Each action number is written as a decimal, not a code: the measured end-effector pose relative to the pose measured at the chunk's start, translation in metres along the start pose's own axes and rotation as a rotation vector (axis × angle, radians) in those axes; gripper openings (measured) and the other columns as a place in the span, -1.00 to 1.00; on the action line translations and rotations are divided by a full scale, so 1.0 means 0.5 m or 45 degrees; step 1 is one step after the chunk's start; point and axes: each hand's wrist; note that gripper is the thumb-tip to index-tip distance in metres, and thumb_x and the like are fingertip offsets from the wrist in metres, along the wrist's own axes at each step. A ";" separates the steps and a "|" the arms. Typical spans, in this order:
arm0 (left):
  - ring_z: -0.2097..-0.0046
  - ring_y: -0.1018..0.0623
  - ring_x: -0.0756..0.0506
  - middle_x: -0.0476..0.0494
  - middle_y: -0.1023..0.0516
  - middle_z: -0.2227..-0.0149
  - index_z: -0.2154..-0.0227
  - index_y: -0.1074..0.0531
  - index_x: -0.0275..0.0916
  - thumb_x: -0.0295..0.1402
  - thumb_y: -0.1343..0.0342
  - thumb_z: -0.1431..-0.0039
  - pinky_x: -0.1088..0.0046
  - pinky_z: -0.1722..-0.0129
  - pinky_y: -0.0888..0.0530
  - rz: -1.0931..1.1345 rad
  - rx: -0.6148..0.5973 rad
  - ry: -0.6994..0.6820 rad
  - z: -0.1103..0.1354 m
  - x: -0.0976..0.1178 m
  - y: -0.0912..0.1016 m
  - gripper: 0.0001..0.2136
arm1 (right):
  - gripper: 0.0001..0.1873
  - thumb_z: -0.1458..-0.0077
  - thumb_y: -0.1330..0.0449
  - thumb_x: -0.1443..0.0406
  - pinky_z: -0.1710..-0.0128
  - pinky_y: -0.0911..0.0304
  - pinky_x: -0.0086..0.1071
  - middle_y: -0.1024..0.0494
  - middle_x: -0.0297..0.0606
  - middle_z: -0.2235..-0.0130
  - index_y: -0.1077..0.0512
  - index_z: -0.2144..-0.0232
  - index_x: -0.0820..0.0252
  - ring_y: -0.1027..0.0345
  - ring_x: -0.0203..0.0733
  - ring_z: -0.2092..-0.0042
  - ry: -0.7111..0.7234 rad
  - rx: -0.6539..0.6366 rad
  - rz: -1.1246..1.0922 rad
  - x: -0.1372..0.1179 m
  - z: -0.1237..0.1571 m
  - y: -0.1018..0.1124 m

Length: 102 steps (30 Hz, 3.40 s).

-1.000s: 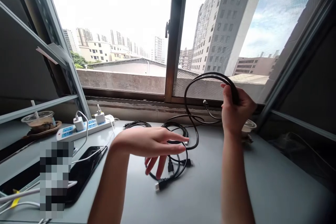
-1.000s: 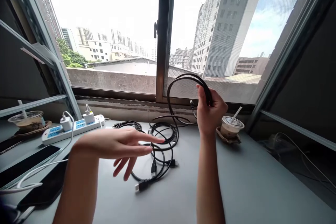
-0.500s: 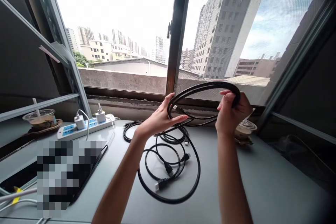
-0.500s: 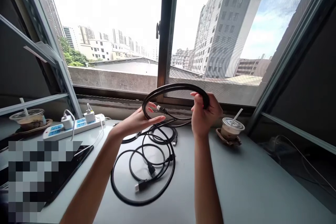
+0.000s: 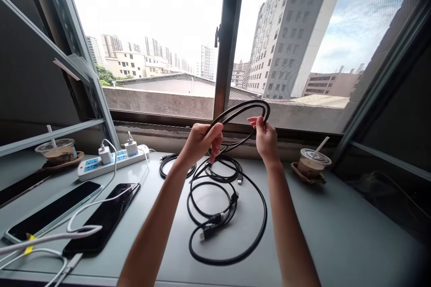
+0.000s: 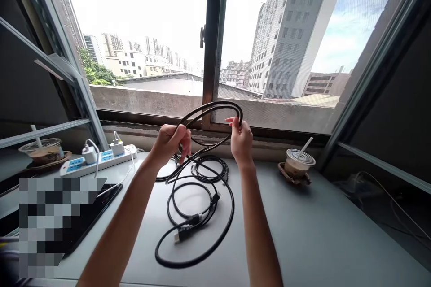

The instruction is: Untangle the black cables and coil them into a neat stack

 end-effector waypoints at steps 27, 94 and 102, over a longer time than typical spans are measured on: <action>0.76 0.02 0.19 0.15 -0.04 0.72 0.74 -0.05 -0.22 -0.11 -0.13 -0.07 0.50 0.79 0.09 0.049 0.855 -0.107 -0.001 0.056 0.009 -0.52 | -0.58 0.24 -0.40 0.13 0.20 -0.27 -0.37 -0.46 -0.27 0.18 -0.52 0.24 0.07 -0.37 -0.19 0.14 0.320 -1.112 -0.072 -0.098 0.055 -0.012; 0.65 -0.09 0.14 0.14 -0.09 0.75 0.76 -0.03 -0.22 -0.38 -0.07 0.01 0.60 0.65 -0.15 -0.734 0.579 -0.540 0.038 0.058 -0.059 -0.65 | -0.38 0.21 -0.36 0.25 0.58 -0.31 -0.46 -0.47 -0.24 0.06 -0.36 0.02 -0.01 -0.45 -0.21 0.25 0.396 -0.100 0.140 -0.167 0.045 0.097; 0.69 -0.10 0.13 0.13 0.01 0.77 0.81 0.00 -0.21 -0.34 0.01 -0.02 0.60 0.66 -0.18 -0.973 0.676 -0.896 0.051 0.074 -0.065 -0.62 | -0.48 0.10 -0.30 0.33 0.09 -0.34 -0.22 -0.49 -0.22 0.06 -0.38 0.01 0.07 -0.40 -0.14 0.05 0.522 -0.169 0.124 -0.162 0.052 0.077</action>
Point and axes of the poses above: each hand's wrist, its own z-axis away from the middle knuckle, its own y-axis out of the back of the hand, x = y × z
